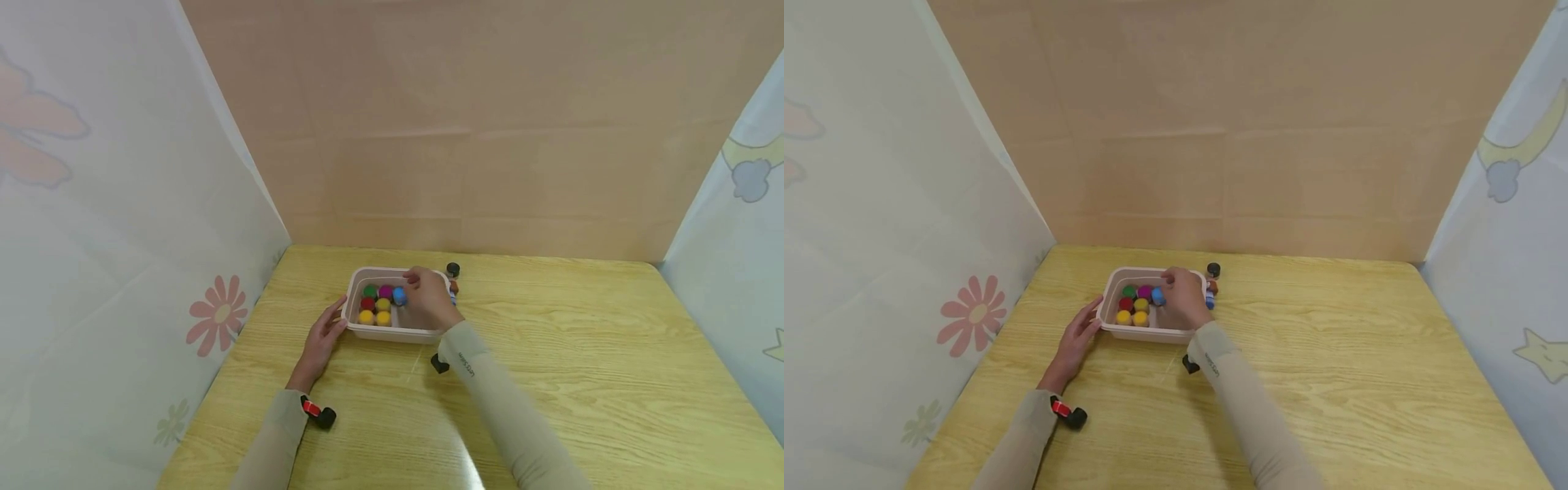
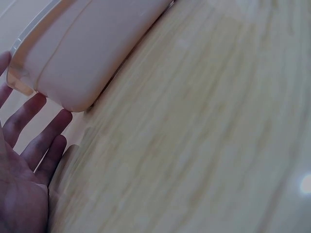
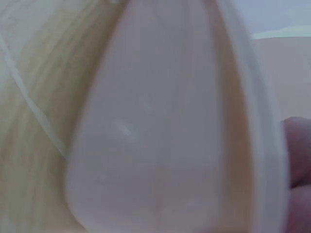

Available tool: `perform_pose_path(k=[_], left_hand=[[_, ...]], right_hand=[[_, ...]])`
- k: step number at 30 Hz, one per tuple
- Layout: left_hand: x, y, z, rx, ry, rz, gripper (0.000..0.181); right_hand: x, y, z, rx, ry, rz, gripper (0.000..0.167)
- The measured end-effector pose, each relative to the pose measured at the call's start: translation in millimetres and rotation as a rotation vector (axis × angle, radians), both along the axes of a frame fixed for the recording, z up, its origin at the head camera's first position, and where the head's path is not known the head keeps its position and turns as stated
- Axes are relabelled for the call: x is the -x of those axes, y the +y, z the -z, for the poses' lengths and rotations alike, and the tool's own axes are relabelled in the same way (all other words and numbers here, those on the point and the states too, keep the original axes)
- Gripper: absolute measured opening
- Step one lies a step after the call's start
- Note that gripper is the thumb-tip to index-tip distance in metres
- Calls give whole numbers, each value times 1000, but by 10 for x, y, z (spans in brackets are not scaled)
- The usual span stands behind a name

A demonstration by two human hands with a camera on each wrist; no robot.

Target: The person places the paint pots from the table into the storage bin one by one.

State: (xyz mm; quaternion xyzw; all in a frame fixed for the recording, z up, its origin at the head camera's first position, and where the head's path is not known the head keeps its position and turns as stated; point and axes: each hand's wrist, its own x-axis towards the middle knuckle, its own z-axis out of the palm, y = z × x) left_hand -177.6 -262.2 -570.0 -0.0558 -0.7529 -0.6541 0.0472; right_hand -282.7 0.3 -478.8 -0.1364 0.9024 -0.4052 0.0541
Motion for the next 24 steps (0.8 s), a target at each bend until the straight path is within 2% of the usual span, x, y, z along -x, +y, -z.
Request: perform_pose_path(k=[5, 9, 15, 19, 24], left_hand=[[3, -2, 0, -1, -7, 0, 50], [-6, -3, 5, -3, -21, -8, 51], [-13, 0, -16, -22, -30, 5, 53], [-1, -1, -16, -10, -24, 3, 51], [-6, 0, -8, -7, -18, -7, 49]], right_hand=[[105, 221, -160, 60, 78, 9, 30], [272, 469, -177, 88, 108, 55, 33], [538, 837, -49, 73, 104, 74, 40], [650, 974, 47, 48, 48, 43, 46], [738, 1010, 215, -25, -24, 8, 51]])
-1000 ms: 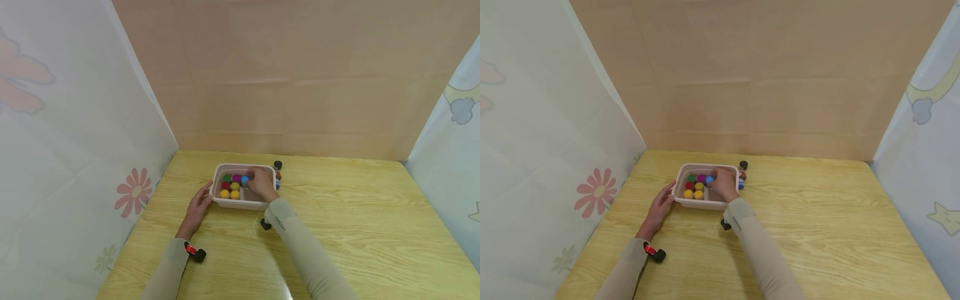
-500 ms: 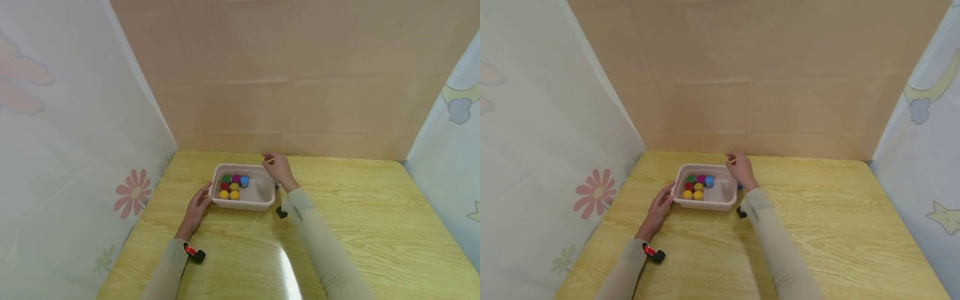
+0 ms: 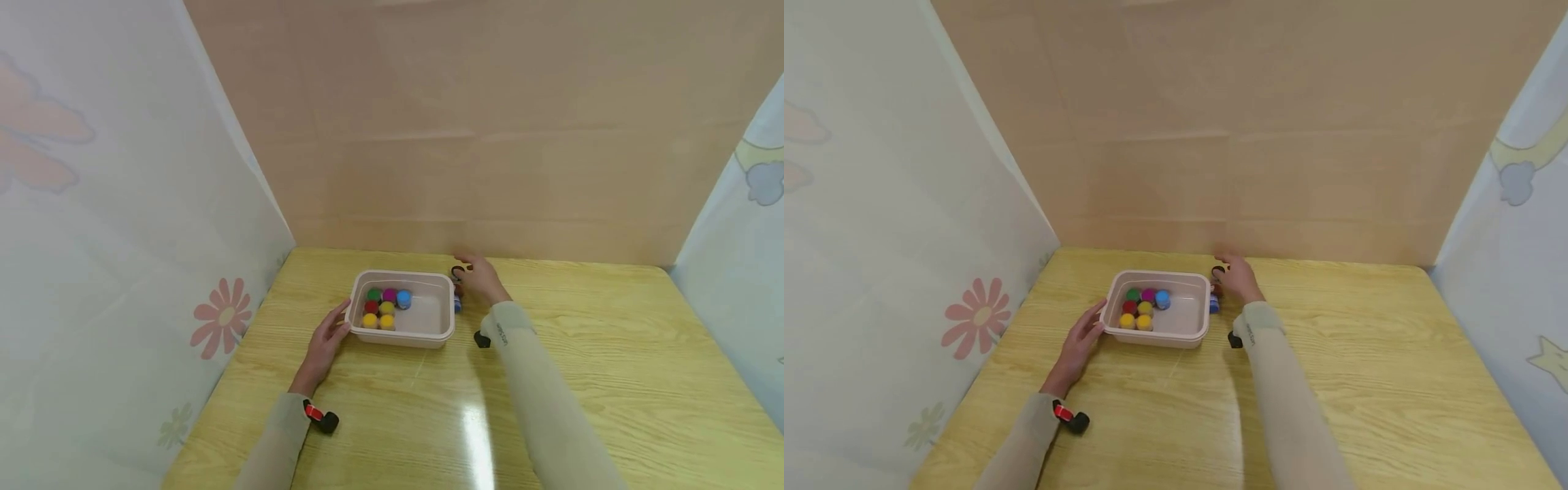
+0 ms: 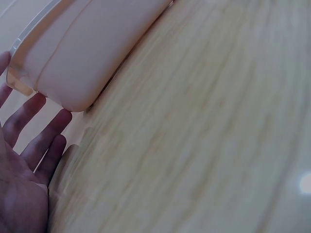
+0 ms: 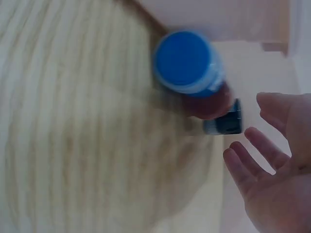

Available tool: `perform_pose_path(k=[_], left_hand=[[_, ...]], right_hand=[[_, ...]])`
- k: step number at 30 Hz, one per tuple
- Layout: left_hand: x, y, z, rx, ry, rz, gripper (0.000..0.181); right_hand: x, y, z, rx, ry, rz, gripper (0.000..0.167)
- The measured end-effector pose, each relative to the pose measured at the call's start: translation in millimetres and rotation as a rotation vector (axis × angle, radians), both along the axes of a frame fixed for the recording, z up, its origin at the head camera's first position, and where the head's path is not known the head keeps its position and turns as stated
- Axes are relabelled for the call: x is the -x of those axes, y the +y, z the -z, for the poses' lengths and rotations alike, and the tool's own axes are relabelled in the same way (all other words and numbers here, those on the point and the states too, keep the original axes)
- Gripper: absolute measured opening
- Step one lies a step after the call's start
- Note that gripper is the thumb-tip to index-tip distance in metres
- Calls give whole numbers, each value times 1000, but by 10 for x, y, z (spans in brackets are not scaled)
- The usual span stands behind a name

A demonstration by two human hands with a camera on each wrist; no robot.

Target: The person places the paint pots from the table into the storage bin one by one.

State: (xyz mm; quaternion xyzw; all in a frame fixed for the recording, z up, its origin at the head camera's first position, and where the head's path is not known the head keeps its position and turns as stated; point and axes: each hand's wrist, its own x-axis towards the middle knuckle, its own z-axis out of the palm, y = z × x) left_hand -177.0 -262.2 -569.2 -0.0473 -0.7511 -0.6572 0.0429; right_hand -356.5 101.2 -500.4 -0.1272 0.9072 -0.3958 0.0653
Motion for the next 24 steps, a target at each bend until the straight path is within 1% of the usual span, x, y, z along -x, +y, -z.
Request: perform_pose_path(k=[3, 8, 13, 18, 20, 24], left_hand=[[-2, 1, -1, 9, 0, -4, 49], [-6, 9, -15, 23, -7, -5, 49], [-16, 21, -23, 7, -5, 2, 51], [-16, 5, -12, 24, -1, -8, 51], [-18, 1, -13, 31, 6, -11, 50], [-20, -1, -10, 35, 17, -5, 50]], right_hand=[[8, -7, 83, -18, -21, 1, 51], [-17, -15, 153, -18, 5, 22, 47], [-14, -3, 183, -32, 27, 42, 44], [4, -19, 205, -49, 52, 35, 43], [7, -31, 206, -59, 75, 36, 42], [-12, -40, 178, -47, 80, 76, 41]])
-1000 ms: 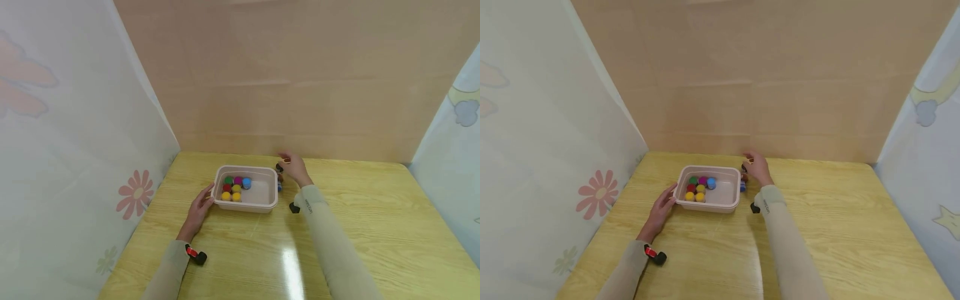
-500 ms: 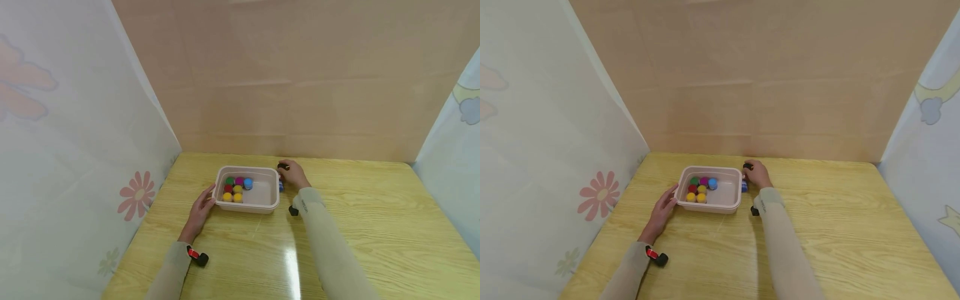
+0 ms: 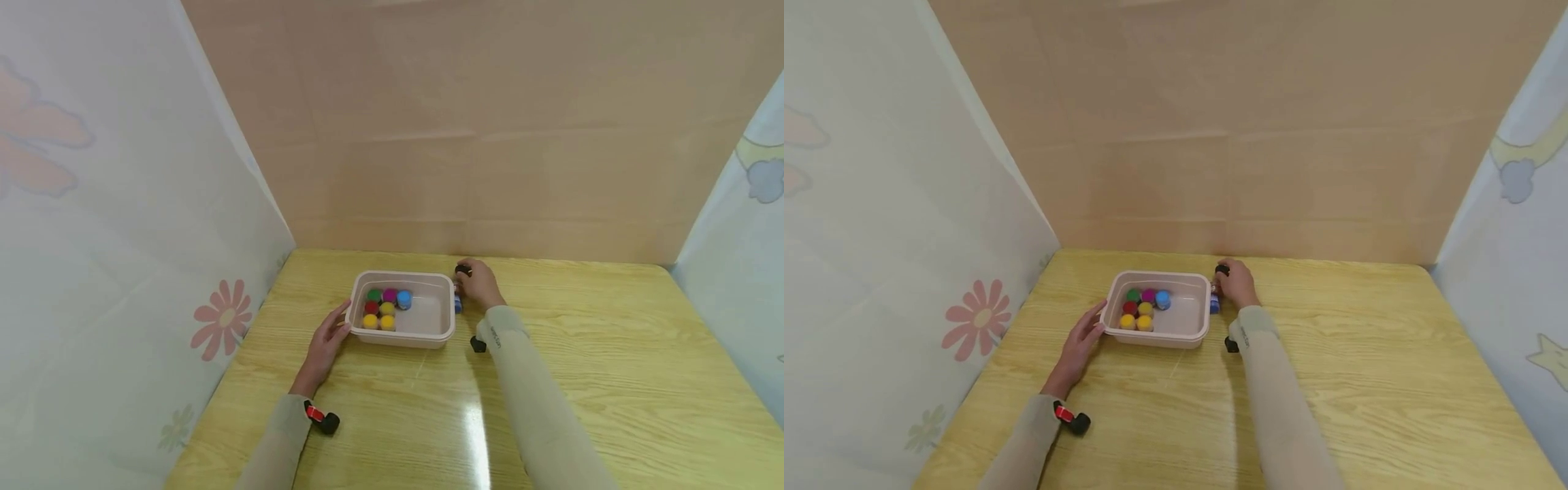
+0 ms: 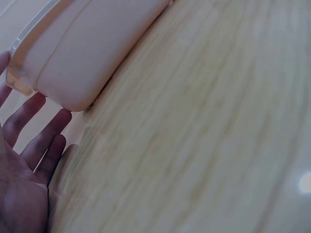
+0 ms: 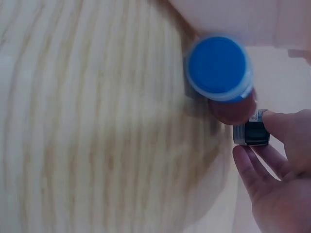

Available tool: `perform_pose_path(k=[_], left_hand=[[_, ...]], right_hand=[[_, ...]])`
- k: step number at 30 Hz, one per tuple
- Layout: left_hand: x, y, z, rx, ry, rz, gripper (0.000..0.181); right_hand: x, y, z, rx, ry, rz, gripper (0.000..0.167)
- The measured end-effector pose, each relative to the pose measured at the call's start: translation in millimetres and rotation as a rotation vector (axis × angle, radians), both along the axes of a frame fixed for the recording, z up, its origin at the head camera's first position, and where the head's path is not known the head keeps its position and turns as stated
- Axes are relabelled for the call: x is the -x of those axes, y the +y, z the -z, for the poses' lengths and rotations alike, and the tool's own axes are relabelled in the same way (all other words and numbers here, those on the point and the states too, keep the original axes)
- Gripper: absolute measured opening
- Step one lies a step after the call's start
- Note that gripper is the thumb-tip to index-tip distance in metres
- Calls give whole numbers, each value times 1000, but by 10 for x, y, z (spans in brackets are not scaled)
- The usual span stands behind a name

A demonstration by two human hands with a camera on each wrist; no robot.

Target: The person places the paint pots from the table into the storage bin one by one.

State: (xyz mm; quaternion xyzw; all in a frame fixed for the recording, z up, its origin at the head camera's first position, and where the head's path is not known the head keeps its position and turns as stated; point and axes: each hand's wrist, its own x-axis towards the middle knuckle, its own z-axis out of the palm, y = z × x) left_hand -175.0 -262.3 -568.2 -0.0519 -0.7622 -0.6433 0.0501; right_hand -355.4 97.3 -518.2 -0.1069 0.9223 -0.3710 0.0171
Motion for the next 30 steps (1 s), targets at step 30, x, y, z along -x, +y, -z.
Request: perform_pose_path(k=[30], left_hand=[[23, 8, 4, -27, 21, -3, 50]], right_hand=[[-127, 173, -512, 144, 120, 99, 38]])
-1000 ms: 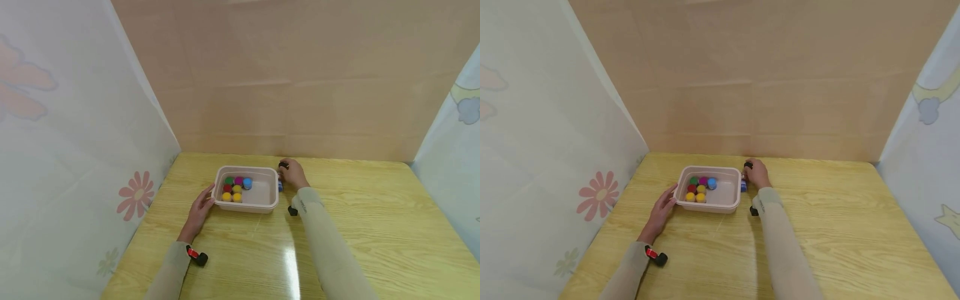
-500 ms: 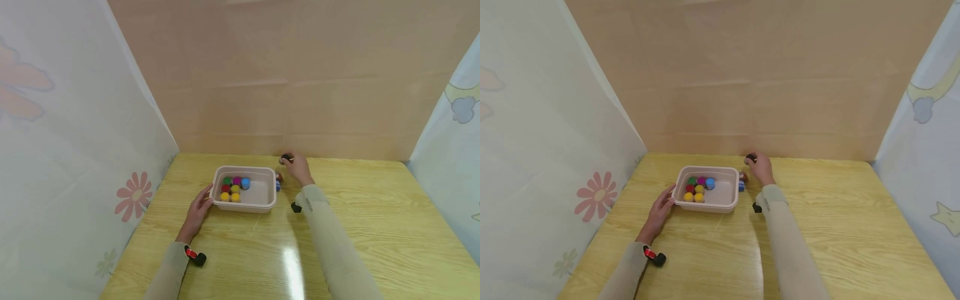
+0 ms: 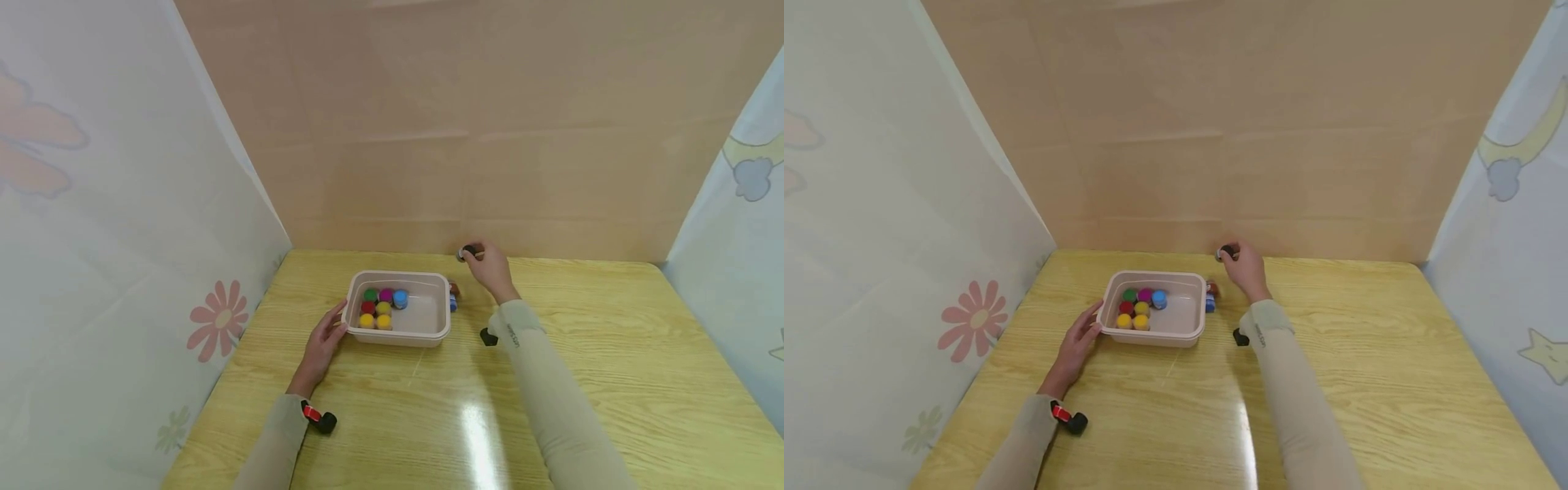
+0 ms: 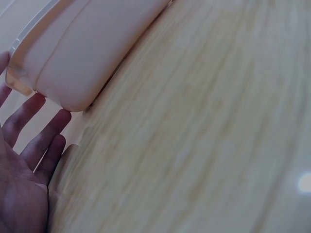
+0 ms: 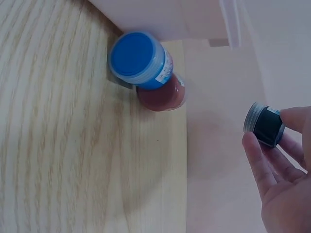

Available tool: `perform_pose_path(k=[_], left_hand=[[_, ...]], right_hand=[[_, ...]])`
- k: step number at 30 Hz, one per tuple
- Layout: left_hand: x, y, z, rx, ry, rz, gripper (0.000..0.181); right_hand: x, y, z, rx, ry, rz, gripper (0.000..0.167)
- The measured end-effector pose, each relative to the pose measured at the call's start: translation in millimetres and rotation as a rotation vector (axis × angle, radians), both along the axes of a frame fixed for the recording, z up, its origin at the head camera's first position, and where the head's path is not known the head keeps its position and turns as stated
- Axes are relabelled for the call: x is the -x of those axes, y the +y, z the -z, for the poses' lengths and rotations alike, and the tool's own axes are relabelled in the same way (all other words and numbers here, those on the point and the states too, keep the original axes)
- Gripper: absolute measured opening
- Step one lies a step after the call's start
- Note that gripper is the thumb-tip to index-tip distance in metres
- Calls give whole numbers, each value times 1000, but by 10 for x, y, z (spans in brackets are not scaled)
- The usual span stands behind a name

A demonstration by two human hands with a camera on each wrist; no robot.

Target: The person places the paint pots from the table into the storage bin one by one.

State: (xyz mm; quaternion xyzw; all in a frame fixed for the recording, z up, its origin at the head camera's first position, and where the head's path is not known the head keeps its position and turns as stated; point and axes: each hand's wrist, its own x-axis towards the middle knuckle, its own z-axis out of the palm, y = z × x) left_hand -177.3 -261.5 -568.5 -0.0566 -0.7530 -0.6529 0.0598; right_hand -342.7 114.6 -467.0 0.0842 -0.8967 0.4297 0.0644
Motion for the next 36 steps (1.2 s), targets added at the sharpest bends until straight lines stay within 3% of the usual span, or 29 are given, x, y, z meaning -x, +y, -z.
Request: perform_pose_path(k=[6, 15, 27, 36], left_hand=[[12, -4, 16, -5, -8, 7, 50], [23, -19, 20, 12, 0, 2, 51], [23, -30, 23, 14, -9, -2, 50], [32, -33, 36, 18, -7, 5, 51]], right_hand=[[-12, 47, -37, 77, -9, -20, 41], [-67, 115, -52, 235, -22, -161, 39], [-106, 137, -125, 332, -54, -175, 49], [-345, 44, -400, 409, -73, -249, 43]])
